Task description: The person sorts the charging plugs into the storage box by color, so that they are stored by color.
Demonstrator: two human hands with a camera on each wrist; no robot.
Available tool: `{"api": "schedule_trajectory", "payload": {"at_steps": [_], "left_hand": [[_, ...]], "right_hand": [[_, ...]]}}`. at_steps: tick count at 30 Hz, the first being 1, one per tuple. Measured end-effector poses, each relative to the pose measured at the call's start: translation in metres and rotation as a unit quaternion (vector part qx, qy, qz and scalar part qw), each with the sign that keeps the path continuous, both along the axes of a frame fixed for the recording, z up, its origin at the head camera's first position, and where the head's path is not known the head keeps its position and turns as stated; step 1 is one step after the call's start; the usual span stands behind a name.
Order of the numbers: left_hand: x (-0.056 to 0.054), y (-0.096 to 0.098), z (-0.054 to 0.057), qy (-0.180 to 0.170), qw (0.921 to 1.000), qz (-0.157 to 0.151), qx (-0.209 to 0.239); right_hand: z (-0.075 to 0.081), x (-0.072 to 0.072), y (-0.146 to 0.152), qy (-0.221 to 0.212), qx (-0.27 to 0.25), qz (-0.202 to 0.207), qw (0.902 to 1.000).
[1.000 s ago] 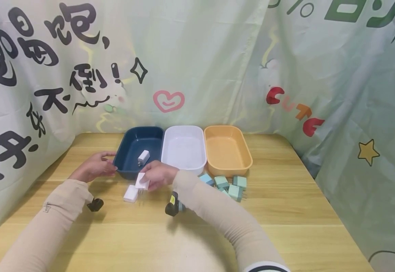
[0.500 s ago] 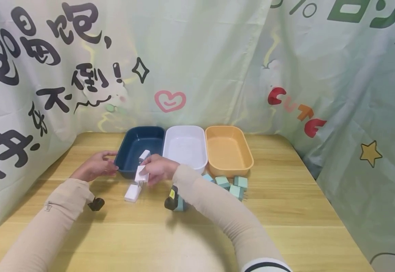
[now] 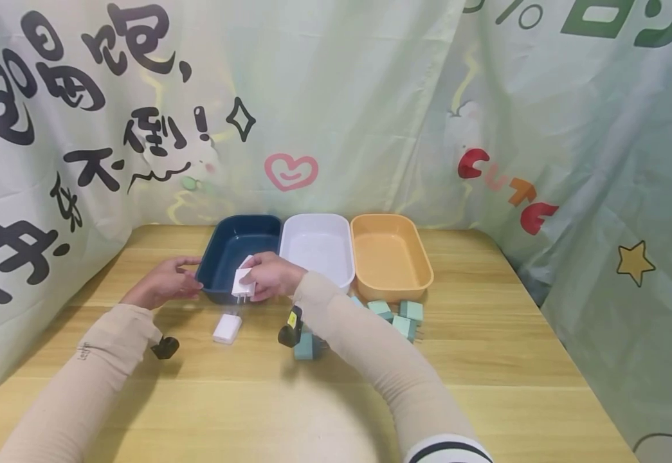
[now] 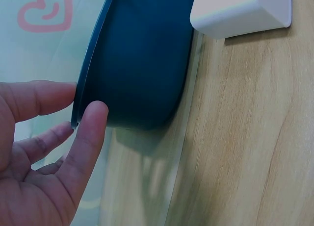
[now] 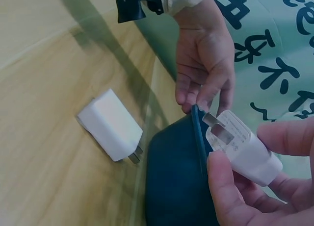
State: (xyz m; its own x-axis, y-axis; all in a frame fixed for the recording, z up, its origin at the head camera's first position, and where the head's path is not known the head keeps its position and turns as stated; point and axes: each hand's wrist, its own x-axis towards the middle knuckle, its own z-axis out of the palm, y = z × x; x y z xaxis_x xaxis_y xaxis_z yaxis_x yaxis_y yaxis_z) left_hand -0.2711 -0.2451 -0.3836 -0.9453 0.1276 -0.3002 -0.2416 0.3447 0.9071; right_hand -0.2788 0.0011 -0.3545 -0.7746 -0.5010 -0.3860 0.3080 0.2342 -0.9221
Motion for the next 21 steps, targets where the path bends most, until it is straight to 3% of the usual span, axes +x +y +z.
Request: {"api": "schedule_trajectory", "payload": {"at_steps": [21], "left_hand": [[0.000, 0.000, 0.000, -0.005, 0.9999, 0.010, -0.011]], "right_hand": [[-0.007, -0.026, 0.000, -0.016, -0.026, -0.036, 0.9989]]}}
